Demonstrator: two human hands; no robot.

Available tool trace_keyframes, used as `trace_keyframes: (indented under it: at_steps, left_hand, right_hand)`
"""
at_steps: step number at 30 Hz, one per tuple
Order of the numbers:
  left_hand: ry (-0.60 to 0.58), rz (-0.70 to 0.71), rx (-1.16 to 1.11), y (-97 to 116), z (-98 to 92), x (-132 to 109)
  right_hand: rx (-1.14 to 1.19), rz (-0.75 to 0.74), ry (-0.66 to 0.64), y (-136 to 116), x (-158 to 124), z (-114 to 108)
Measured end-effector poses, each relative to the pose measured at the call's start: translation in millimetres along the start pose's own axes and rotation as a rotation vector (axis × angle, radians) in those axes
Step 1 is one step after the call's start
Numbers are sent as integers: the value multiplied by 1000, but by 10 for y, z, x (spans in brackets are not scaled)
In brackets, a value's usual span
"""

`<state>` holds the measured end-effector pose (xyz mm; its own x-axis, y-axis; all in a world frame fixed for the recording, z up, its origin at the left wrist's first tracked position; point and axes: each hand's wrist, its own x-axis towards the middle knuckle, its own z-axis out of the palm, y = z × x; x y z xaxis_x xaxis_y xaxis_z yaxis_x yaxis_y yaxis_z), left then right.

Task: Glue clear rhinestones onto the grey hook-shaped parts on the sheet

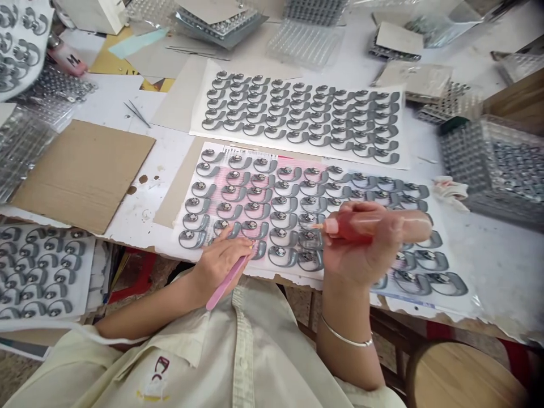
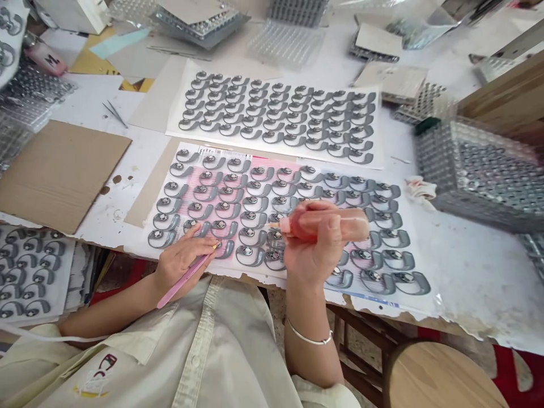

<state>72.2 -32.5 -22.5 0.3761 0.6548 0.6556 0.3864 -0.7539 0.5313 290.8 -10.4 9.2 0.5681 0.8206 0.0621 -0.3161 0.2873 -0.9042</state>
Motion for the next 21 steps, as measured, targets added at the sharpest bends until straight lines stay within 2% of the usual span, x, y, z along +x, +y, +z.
trace_keyframes:
  at_steps: [6,9,12,17,21]
  left_hand:
    - [-20,2,65,73,-39,29]
    - [-49,41,69,131,4,90]
    - [-84,76,24,163,101,135]
    - [-132,83,-21,154,220,117]
    - [-160,111,2,164,227,99]
  right_hand:
    - [-22,5,-49,-68,0,5]
    - [-49,-13,-71,-125,1,1]
    - [-84,-90,-92,-112,-7,5]
    - [-163,-305,-55,22,-38,36]
    - [-198,-339,-60,62,-63,34]
